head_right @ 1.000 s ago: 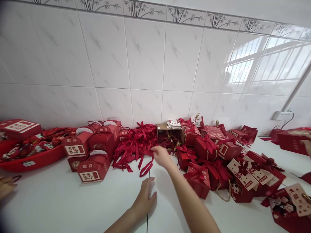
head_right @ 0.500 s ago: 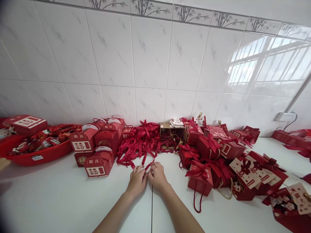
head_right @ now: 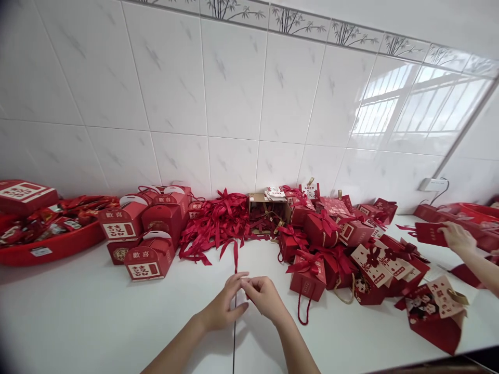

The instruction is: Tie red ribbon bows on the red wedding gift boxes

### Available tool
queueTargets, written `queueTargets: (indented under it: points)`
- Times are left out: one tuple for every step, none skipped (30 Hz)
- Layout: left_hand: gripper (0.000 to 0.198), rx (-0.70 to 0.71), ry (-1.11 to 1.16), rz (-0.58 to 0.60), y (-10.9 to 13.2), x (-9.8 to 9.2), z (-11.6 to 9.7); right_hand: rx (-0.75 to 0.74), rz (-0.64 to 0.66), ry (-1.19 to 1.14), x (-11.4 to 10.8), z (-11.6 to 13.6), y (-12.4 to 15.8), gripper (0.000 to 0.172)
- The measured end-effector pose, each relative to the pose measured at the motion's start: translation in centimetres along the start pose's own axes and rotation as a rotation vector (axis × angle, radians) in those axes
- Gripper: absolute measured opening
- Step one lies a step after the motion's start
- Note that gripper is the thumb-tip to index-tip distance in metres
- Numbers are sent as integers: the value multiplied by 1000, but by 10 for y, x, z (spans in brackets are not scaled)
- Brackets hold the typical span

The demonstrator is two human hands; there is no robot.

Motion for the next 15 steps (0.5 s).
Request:
queueTargets:
  points:
    - [26, 6, 56, 16, 0, 2, -4, 19, 7, -16, -1, 2, 6, 50]
    - [21, -5, 111, 23, 0, 2, -5, 40, 9, -43, -4, 3, 13, 51]
    - [22, -24, 163, 29, 0, 1, -4, 49, 5, -83, -8, 4, 20, 52]
    - [27, -44, 206, 36, -1, -1, -2, 41, -5, -137, -13, 5, 26, 52]
    - [32, -63, 237, 39, -2, -4, 1, 13, -21, -203, -18, 6, 34, 52]
    - [35, -76, 256, 41, -2, -8, 5, -32, -44, -276, -24, 7, 41, 52]
    - [38, -87, 266, 40, -2, -13, 9, -93, -71, -354, -29, 7, 49, 51]
    - [40, -98, 274, 40, -1, -18, 12, -153, -100, -440, -35, 7, 58, 51]
    - [42, -113, 283, 36, 2, -24, 15, -207, -134, -533, -41, 5, 68, 49]
    - [43, -132, 292, 28, 5, -30, 17, -271, -174, -633, -48, 2, 80, 48]
    - [44, -154, 297, 14, 11, -36, 18, -334, -230, -728, -55, -2, 93, 45]
    - [45, -178, 298, -5, 17, -41, 18, -406, -327, -802, -63, -7, 107, 38]
    - [45, -203, 293, -31, 25, -47, 18, -487, -411, -836, -71, -12, 123, 32]
    - [45, -229, 281, -63, 35, -53, 18, -550, -488, -835, -78, -18, 139, 30]
    - [44, -254, 263, -101, 44, -59, 19, -556, -574, -798, -86, -24, 155, 33]
Point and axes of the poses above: each hand's wrist, its own y-axis away from the middle knuckle, its own x-axis out of the palm, z = x × y, the point moved 3 cm from there along -y, towards the middle knuckle, and after that the axes turned 5 degrees about z, right-handed, at the moved point
